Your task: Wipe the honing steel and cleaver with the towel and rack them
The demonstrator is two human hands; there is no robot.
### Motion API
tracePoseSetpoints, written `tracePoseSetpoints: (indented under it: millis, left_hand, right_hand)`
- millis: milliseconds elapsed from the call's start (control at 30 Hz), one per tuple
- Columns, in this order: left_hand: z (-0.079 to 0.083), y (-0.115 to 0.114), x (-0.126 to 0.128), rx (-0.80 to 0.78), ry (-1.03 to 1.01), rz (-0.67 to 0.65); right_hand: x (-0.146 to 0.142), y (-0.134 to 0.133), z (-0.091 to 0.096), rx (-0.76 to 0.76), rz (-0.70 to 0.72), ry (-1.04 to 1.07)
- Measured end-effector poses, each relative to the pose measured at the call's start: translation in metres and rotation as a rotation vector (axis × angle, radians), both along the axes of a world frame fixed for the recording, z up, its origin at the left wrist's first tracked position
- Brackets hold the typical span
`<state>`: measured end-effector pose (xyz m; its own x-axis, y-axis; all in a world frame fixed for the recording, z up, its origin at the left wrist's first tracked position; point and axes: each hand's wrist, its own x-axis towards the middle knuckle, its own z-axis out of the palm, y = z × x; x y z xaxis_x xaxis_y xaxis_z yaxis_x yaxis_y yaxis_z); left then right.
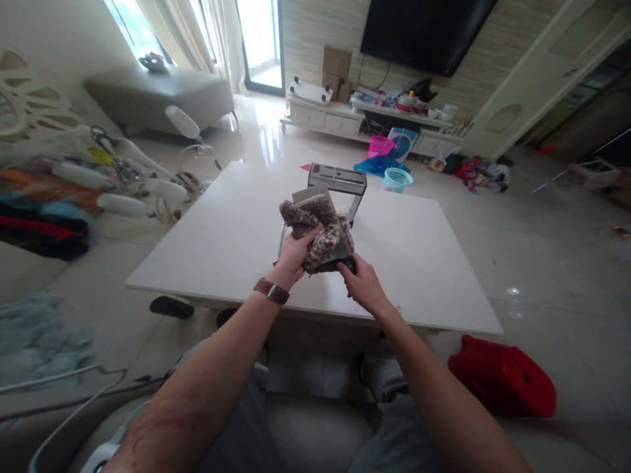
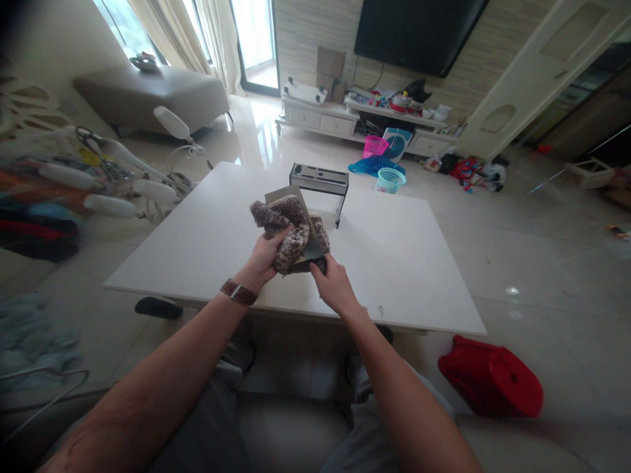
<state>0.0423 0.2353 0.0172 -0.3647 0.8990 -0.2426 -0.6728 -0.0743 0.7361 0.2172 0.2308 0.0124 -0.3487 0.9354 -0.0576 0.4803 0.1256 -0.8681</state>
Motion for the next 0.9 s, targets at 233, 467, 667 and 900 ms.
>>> tracePoseSetpoints:
  millis: [233,467,667,900]
  left_hand:
    - [-0.0007,0.0015,0.002,0.021,0.003,0.003]
    - [-0.0016,-0.0011,-0.001,-0.001,0.003,0.002]
    - [0.001,-0.0011,-0.0002,-0.003,0.0,0.0]
    - [0.0026,-0.0018,0.0013,-0.002,0.002,-0.005]
  right_hand:
    - [-0.0008,0.001,-0.0028,-0.009,-0.016,0.013]
    - [-0.0022,-0.0002,-0.003,-0.019,-0.005,0.016]
    - [-0.0014,0.001,-0.0045,0.006,-0.005,0.0]
    - [0.0003,0.0003,-0.0035,-0.001,0.0,0.001]
